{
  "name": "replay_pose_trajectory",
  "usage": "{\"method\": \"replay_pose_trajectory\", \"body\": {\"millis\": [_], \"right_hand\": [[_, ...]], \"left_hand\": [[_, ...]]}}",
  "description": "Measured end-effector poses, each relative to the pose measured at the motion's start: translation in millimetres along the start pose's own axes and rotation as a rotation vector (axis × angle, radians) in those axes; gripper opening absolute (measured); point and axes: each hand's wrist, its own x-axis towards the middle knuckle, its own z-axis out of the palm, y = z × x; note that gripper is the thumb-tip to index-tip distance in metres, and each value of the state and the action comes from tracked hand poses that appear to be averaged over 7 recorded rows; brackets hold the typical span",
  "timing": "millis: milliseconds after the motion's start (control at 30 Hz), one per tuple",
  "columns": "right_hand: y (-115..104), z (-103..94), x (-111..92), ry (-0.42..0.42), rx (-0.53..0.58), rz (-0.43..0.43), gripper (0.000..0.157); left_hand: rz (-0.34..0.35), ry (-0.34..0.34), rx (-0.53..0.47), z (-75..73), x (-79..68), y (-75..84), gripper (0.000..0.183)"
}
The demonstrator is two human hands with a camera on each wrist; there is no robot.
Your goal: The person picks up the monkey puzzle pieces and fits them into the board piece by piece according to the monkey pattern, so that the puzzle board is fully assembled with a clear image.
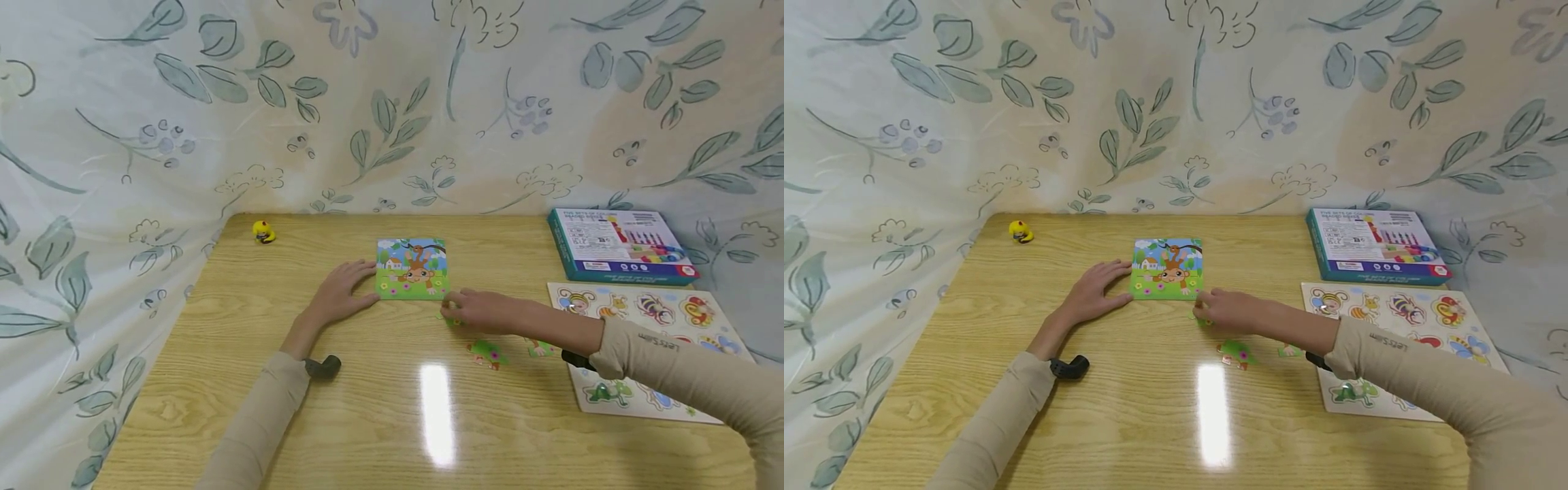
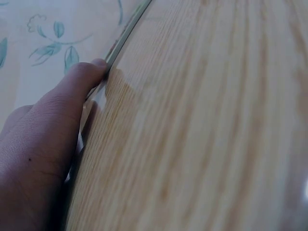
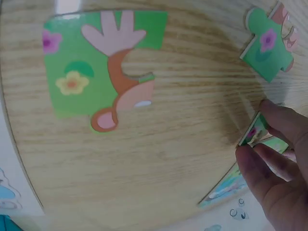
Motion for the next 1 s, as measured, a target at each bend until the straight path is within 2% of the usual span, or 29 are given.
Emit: {"method": "replay_pose_trajectory", "body": {"millis": [200, 300, 567, 767, 1000], "right_hand": [[0.2, -2.9, 2.2, -0.029, -0.177, -0.060, 0.042], [0.0, -4.5, 3.1, -0.026, -0.209, -0.067, 0.043], [-2.1, -6.5, 5.2, -0.049, -0.203, -0.053, 0.045], [-3.1, -5.5, 4.8, -0.007, -0.192, -0.069, 0.041], [-2.2, -5.1, 4.8, 0.010, -0.229, -0.140, 0.036]], "left_hand": [[0.033, 0.015, -0.009, -0.7, -0.1, -1.0, 0.061], [0.059, 0.021, 0.012, -1.7, -0.3, -1.1, 0.059], [0.089, 0.032, 0.043, -3.7, -2.5, 0.0, 0.053], [0.085, 0.037, 0.042, -3.9, -2.2, -0.5, 0.053], [0.076, 0.027, 0.030, -2.6, -2.2, -0.1, 0.054]]}}
